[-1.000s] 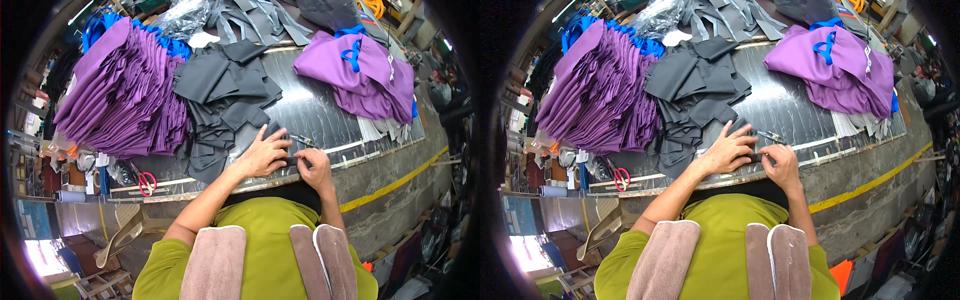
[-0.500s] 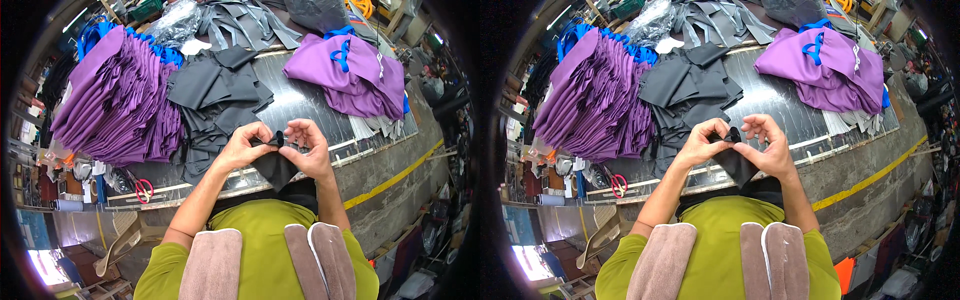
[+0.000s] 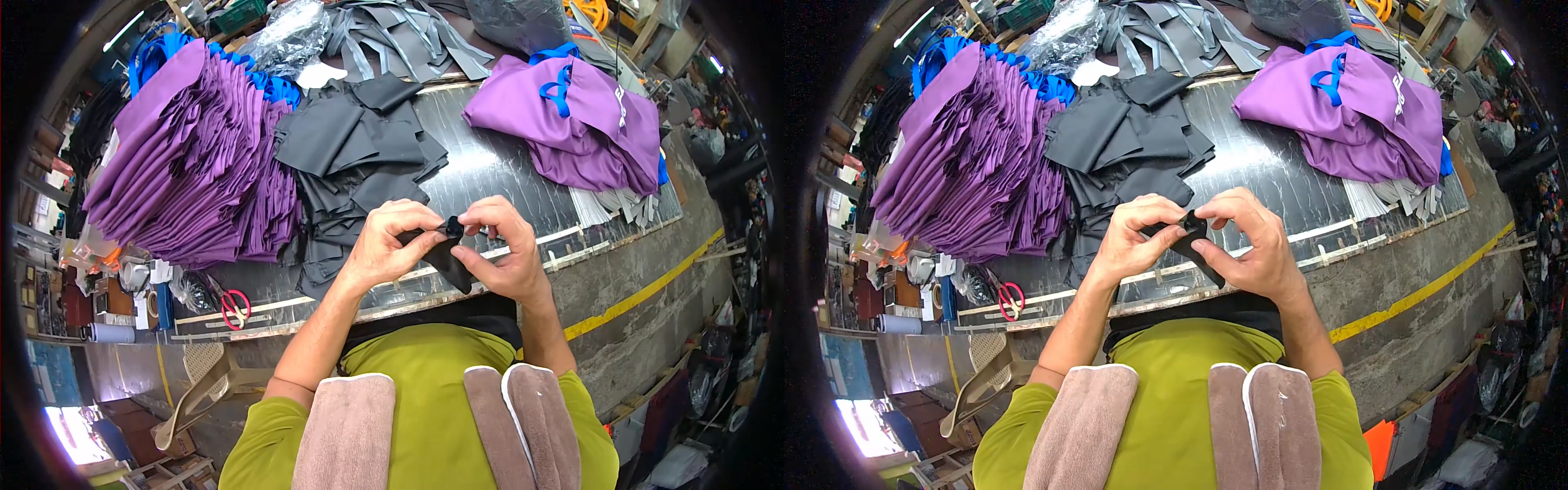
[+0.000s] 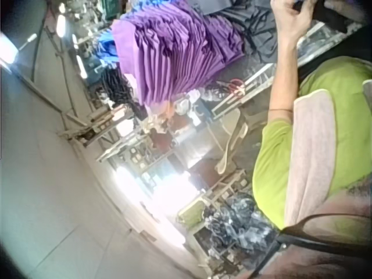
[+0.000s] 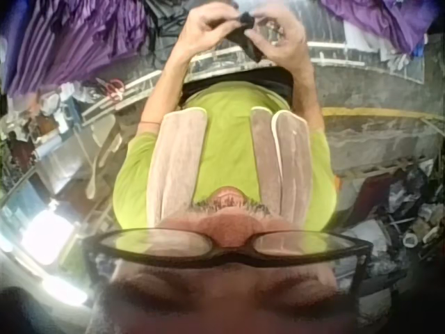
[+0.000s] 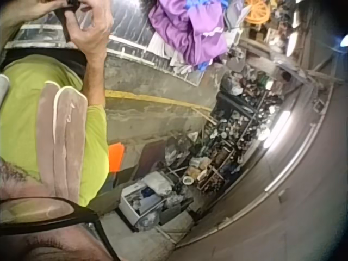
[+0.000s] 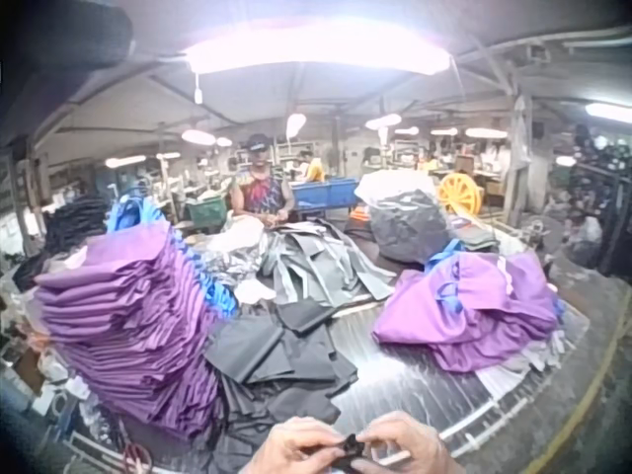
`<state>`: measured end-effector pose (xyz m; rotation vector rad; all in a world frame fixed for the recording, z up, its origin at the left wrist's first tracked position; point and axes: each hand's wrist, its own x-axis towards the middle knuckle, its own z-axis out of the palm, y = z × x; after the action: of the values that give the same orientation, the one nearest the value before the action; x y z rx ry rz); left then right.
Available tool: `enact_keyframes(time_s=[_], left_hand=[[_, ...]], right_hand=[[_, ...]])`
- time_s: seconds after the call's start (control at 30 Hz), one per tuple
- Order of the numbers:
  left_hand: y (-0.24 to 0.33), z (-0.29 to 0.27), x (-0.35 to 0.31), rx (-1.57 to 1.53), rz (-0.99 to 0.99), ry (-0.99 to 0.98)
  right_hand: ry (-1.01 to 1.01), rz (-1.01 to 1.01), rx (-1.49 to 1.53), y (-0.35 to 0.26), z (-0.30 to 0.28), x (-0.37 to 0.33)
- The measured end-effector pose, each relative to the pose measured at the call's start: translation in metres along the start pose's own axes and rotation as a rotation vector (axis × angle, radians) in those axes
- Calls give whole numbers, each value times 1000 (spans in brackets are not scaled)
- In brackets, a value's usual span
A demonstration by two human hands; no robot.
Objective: Trimming excess material from black fabric pieces using hand snips.
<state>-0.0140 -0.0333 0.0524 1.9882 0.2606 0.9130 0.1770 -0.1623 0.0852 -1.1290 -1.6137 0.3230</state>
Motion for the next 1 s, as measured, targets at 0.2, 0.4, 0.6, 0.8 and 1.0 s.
enact_keyframes(time_s=[0.2, 0.4, 0.6, 0.8, 1.0], left_hand=[[4, 1, 1, -16, 83, 10], [7, -4, 0, -92, -45, -173], [8, 0, -9, -279, -312, -129], [-1, 0, -12, -183, -502, -50], [-9, 1, -4, -108, -489, -90]], right_hand=[[-138, 8, -124, -2, -12, 10], [-281, -97, -281, -19, -18, 26], [-447, 124, -45, 4, -19, 20], [-432, 340, 109, 26, -10, 12], [-473, 675, 568, 42, -7, -6]])
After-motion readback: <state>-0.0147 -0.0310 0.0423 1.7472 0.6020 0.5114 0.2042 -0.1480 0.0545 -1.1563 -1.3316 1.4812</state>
